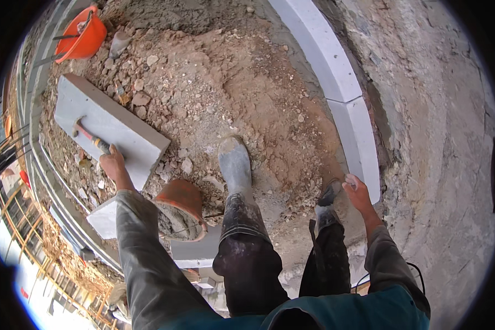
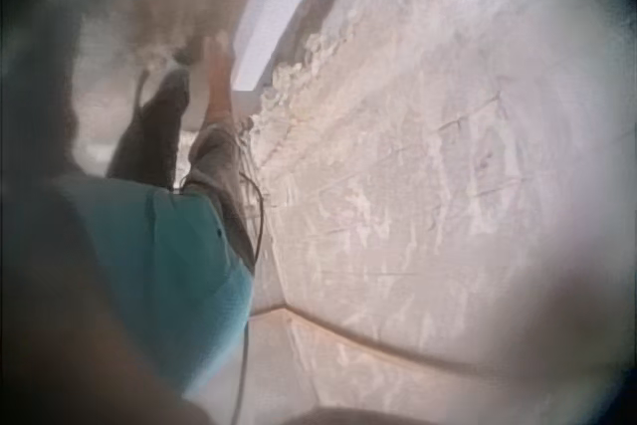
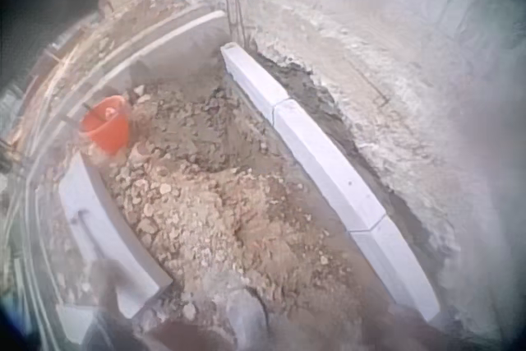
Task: The person places white concrete blocks onto a curved wall structure, using a trowel to apply cement mortar and a hammer to secure the blocks in place. The person also scoops cement from a bucket and spreads it along the wall's edge.
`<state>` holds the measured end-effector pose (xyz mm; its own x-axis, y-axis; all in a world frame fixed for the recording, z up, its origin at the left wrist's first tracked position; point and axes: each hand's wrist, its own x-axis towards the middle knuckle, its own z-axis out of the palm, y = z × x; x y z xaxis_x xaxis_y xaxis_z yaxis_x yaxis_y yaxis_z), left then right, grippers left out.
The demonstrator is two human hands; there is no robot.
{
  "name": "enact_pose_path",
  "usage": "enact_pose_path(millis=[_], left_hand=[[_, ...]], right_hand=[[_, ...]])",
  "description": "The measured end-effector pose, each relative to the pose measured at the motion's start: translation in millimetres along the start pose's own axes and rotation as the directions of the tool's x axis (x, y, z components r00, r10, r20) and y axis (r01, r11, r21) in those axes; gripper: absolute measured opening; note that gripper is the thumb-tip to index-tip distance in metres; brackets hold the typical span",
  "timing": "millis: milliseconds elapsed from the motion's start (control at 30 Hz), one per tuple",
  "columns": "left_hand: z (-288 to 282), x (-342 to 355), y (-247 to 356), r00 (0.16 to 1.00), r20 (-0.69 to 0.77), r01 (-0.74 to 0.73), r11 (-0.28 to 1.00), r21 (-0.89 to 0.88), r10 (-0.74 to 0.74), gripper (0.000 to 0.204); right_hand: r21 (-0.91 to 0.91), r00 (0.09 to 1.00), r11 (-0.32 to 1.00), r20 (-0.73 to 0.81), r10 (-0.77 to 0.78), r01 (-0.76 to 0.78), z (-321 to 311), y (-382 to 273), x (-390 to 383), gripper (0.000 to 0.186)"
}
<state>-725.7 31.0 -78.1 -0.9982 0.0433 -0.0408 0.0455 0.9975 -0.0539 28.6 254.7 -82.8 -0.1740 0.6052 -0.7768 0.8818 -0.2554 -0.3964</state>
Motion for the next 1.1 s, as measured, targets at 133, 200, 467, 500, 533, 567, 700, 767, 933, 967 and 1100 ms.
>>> enact_pose_path(millis=[133,200,467,500,533,567,700,767,933,967,1100], left_hand=[[-51,69,-38,0.994,0.106,0.061,0.977,-0.203,-0.039,0.055],[-53,9,-4,0.978,0.206,0.053,0.904,-0.424,0.039,0.05],[-165,-375,114,0.425,0.552,-0.578,0.684,-0.445,0.718,0.023],[-162,-418,134,0.268,0.627,-0.633,0.624,-0.458,0.732,0.023],[-152,-460,151,0.08,0.62,-0.746,0.459,-0.482,0.781,0.027],[-143,-498,167,-0.106,0.61,-0.818,0.28,-0.503,0.785,0.03],[-72,-605,222,-0.549,0.592,-0.66,0.129,-0.74,0.59,0.055],[-21,-643,261,-0.404,0.519,-0.748,0.054,-0.661,0.753,0.069],[130,-636,371,-0.064,0.45,-0.994,-0.097,0.051,0.891,0.097],[142,-646,387,-0.003,0.461,-0.994,-0.052,0.093,0.887,0.1],[167,-649,408,0.086,0.5,-0.988,0.01,0.152,0.862,0.107]], right_hand=[[0.162,1.0,0.987,-0.011,-0.02,0.021,39,2,-10,0.05],[0.287,0.994,0.954,-0.09,-0.066,0.089,62,17,-22,0.048],[0.906,0.926,0.386,-0.018,-0.378,0.175,84,-94,-72,0.077],[0.958,0.912,0.255,-0.016,-0.41,0.132,75,-99,-80,0.09],[0.945,0.919,0.204,-0.173,-0.353,0.257,82,-98,-80,0.081],[0.959,0.94,0.074,-0.25,-0.233,0.273,77,-83,-83,0.071],[0.743,0.928,-0.591,-0.107,0.358,0.314,19,33,-111,0.026],[0.731,0.828,-0.528,-0.091,0.553,0.433,12,132,-134,0.027],[0.941,0.648,-0.272,0.079,0.757,0.203,57,336,-177,0.019],[0.956,0.58,-0.248,0.113,0.806,0.158,59,352,-180,0.018],[0.967,0.625,-0.254,0.179,0.76,0.032,111,424,-183,0.016]])
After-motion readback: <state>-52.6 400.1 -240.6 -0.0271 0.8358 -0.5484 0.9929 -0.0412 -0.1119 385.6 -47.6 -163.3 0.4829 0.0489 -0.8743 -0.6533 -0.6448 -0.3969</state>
